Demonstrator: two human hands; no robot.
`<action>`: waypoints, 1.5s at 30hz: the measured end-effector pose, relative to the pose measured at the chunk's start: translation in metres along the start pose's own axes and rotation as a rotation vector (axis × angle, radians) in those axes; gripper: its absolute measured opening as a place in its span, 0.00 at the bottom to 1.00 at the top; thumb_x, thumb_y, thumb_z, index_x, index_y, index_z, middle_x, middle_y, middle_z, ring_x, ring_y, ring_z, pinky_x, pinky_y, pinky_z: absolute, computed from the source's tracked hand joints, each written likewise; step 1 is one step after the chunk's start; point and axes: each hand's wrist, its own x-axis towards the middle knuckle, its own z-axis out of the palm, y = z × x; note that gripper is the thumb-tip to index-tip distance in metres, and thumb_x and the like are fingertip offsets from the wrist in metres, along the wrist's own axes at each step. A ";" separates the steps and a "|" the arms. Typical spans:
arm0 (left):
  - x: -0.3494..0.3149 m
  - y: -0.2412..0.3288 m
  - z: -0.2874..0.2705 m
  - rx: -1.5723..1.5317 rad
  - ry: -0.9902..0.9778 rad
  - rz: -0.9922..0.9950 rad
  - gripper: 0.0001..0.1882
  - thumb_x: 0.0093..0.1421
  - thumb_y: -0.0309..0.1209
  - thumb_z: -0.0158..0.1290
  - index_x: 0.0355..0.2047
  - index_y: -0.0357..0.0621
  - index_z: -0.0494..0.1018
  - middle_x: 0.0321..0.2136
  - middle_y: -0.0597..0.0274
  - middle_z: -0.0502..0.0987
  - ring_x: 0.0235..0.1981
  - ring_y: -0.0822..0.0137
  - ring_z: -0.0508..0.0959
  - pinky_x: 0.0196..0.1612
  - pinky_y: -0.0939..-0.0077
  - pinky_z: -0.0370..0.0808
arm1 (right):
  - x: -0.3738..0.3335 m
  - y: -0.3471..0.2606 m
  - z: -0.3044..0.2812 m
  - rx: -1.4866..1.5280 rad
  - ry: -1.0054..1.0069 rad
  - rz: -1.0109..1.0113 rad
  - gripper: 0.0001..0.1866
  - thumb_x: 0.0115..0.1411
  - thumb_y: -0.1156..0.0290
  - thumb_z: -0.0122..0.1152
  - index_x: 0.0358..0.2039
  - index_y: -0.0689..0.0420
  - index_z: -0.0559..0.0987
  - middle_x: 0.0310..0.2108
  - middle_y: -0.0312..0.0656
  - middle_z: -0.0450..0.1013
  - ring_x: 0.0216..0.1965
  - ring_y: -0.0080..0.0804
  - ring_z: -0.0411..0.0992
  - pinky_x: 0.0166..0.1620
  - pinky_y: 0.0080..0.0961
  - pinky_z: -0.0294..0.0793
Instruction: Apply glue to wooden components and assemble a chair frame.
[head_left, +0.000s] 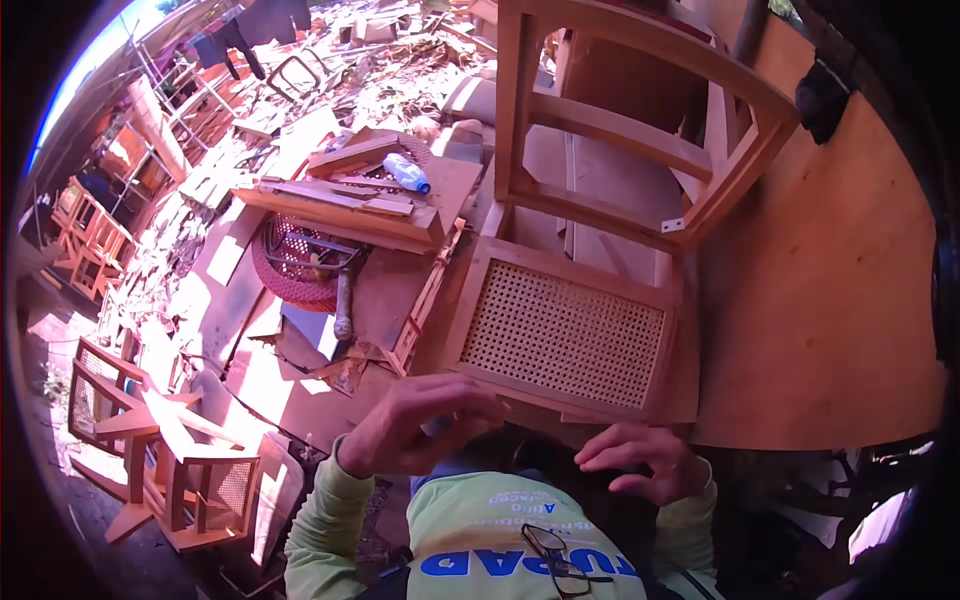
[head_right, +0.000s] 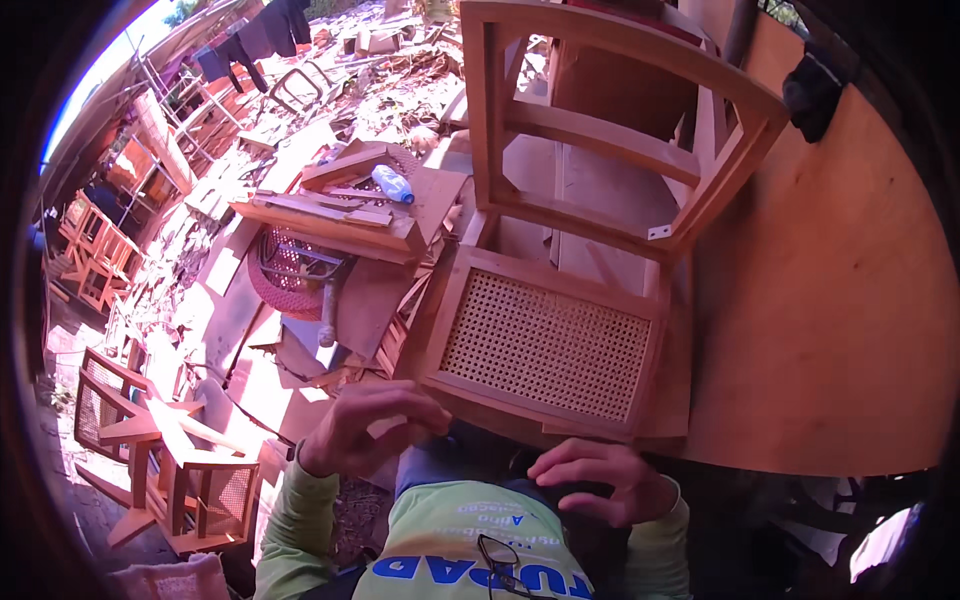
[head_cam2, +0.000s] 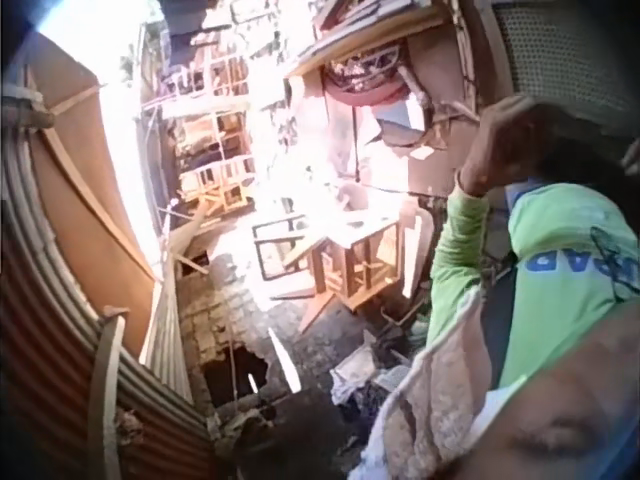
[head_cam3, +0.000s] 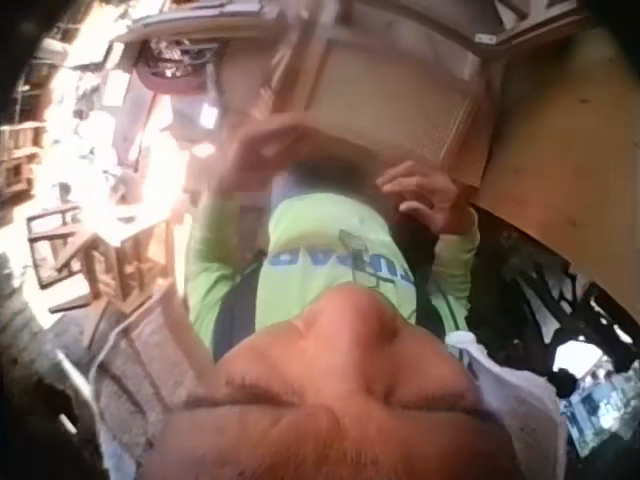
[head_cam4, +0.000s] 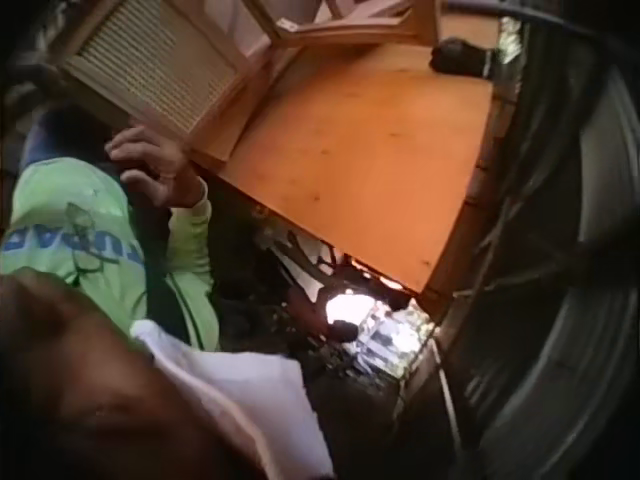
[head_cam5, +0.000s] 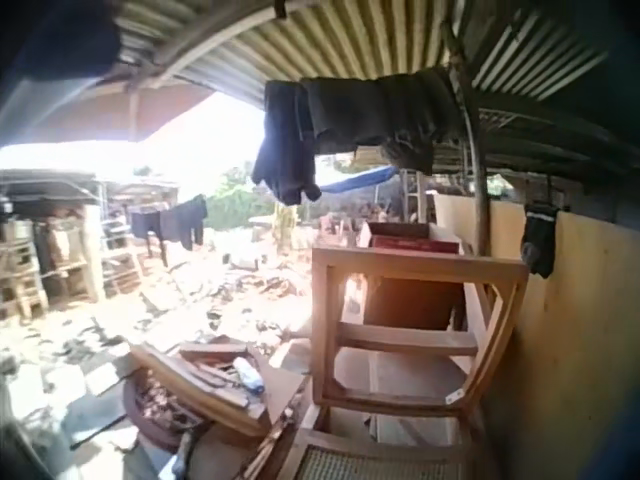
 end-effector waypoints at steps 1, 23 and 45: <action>-0.011 -0.001 0.008 -0.083 -0.158 -0.058 0.10 0.66 0.22 0.57 0.48 0.34 0.78 0.38 0.53 0.83 0.38 0.57 0.84 0.41 0.69 0.79 | 0.003 0.002 0.016 0.132 -0.091 0.003 0.25 0.66 0.58 0.66 0.56 0.63 0.79 0.57 0.60 0.73 0.58 0.54 0.74 0.61 0.48 0.73; -0.040 -0.029 0.093 -0.797 -0.837 -0.077 0.28 0.71 0.37 0.52 0.65 0.31 0.66 0.63 0.45 0.69 0.66 0.50 0.68 0.69 0.56 0.62 | 0.001 0.005 0.030 0.415 -0.464 -0.443 0.27 0.70 0.66 0.60 0.65 0.65 0.71 0.65 0.62 0.65 0.67 0.58 0.62 0.65 0.56 0.63; 0.045 0.035 0.103 -1.076 -0.241 -0.046 0.22 0.77 0.44 0.45 0.50 0.34 0.74 0.34 0.62 0.77 0.36 0.71 0.76 0.41 0.73 0.75 | 0.037 -0.005 -0.010 0.009 0.564 -0.505 0.32 0.73 0.54 0.53 0.66 0.65 0.64 0.58 0.50 0.67 0.45 0.33 0.69 0.48 0.27 0.71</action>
